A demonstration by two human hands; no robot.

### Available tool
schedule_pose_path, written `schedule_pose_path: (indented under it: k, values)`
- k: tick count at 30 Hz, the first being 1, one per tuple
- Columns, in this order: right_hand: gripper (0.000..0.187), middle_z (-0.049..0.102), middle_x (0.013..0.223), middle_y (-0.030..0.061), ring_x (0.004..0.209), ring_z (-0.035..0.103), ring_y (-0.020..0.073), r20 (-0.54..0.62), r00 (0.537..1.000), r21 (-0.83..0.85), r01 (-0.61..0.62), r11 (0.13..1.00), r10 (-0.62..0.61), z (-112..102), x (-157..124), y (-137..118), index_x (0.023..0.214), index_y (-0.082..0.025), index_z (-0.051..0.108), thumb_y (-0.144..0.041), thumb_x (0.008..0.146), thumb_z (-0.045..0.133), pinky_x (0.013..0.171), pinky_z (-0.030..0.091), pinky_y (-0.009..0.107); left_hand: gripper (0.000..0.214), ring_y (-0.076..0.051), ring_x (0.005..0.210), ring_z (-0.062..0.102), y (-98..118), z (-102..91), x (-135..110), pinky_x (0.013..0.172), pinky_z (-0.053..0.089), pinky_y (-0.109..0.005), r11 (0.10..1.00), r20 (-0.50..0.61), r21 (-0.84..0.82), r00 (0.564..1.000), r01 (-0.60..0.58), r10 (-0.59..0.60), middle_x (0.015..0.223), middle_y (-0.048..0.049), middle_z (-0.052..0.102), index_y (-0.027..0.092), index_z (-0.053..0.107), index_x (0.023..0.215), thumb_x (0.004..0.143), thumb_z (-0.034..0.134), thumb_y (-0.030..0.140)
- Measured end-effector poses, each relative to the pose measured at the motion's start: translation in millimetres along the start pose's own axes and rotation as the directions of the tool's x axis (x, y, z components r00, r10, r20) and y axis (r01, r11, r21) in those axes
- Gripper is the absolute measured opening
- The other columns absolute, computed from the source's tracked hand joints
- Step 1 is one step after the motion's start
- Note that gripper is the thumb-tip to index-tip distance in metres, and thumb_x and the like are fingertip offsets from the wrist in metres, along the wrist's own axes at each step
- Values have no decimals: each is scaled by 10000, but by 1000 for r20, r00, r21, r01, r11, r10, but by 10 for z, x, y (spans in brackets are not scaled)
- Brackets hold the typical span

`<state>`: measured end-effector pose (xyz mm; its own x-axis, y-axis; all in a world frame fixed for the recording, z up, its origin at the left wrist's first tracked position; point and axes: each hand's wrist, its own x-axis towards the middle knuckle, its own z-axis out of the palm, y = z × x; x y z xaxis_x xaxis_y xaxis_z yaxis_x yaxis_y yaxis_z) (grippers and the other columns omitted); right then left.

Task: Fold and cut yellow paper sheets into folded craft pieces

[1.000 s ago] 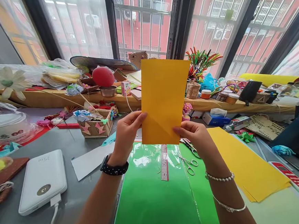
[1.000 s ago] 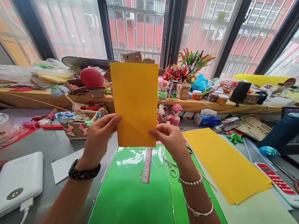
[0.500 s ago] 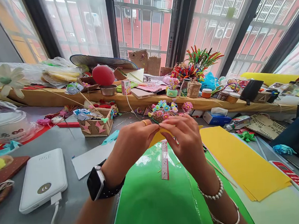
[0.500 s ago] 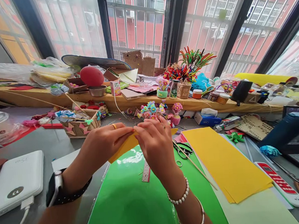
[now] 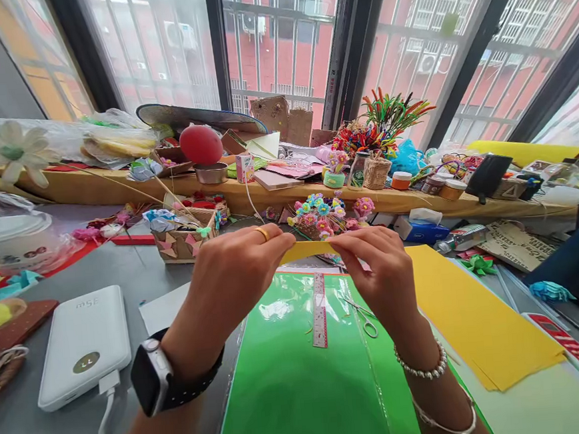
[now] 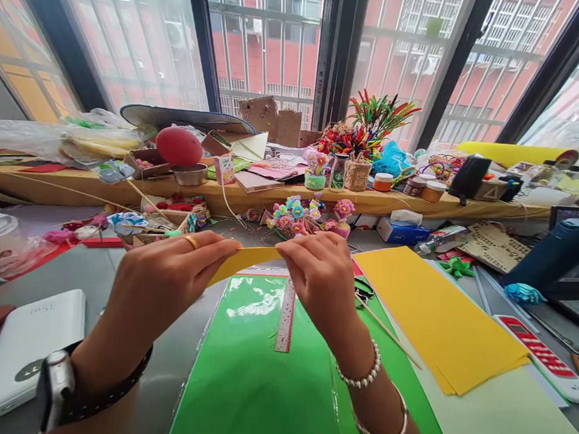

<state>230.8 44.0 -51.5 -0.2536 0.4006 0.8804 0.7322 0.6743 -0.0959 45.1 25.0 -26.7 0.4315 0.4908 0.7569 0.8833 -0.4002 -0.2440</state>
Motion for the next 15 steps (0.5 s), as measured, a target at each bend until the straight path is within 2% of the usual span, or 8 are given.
schedule_pose_path:
  k: [5,8,10,12,14,15]
  values:
    - [129,678,787,32,757,586,178,-29,999,-114,-49,992,46,-32,-27,302,829,-196,646,-186,789,523,762,388,338,190,-157,620,582,-184,-49,-40,458,272,-265,995,-13,31,995,97,-97,757,30,673,269,633,784,822,450,234]
    - [144,673,785,58,747,589,206,-55,992,-209,-125,970,116,-84,-54,486,825,-171,650,-216,793,517,725,398,348,209,-157,635,563,-269,-78,-67,462,234,-267,981,17,36,981,191,-192,765,28,662,269,634,816,824,432,217]
    - [157,664,781,63,732,588,205,-85,981,-197,-189,962,175,-120,-54,515,822,-169,645,-231,801,503,693,411,336,220,-163,633,553,-281,-79,-74,464,220,-268,973,36,57,973,224,-226,754,16,656,256,636,820,825,421,205]
    - [155,655,819,56,779,579,195,-96,977,-111,-201,973,191,-130,-36,443,848,-185,630,-227,813,485,721,412,328,219,-165,616,553,-245,-52,-65,460,230,-267,978,39,61,979,199,-201,727,8,656,249,641,787,821,428,210]
    - [176,640,934,63,904,548,201,-18,996,-30,-92,995,92,-101,-12,309,933,-184,605,-251,788,532,802,390,337,206,-153,569,552,-173,-6,-40,448,250,-263,992,31,35,992,122,-124,705,10,661,250,646,746,807,453,216]
    - [249,630,976,70,938,533,207,30,999,-15,-44,999,45,-74,-3,241,985,-174,588,-279,759,573,824,379,343,195,-144,552,553,-132,16,-24,443,261,-258,997,47,12,996,73,-74,720,13,667,249,649,751,801,464,214]
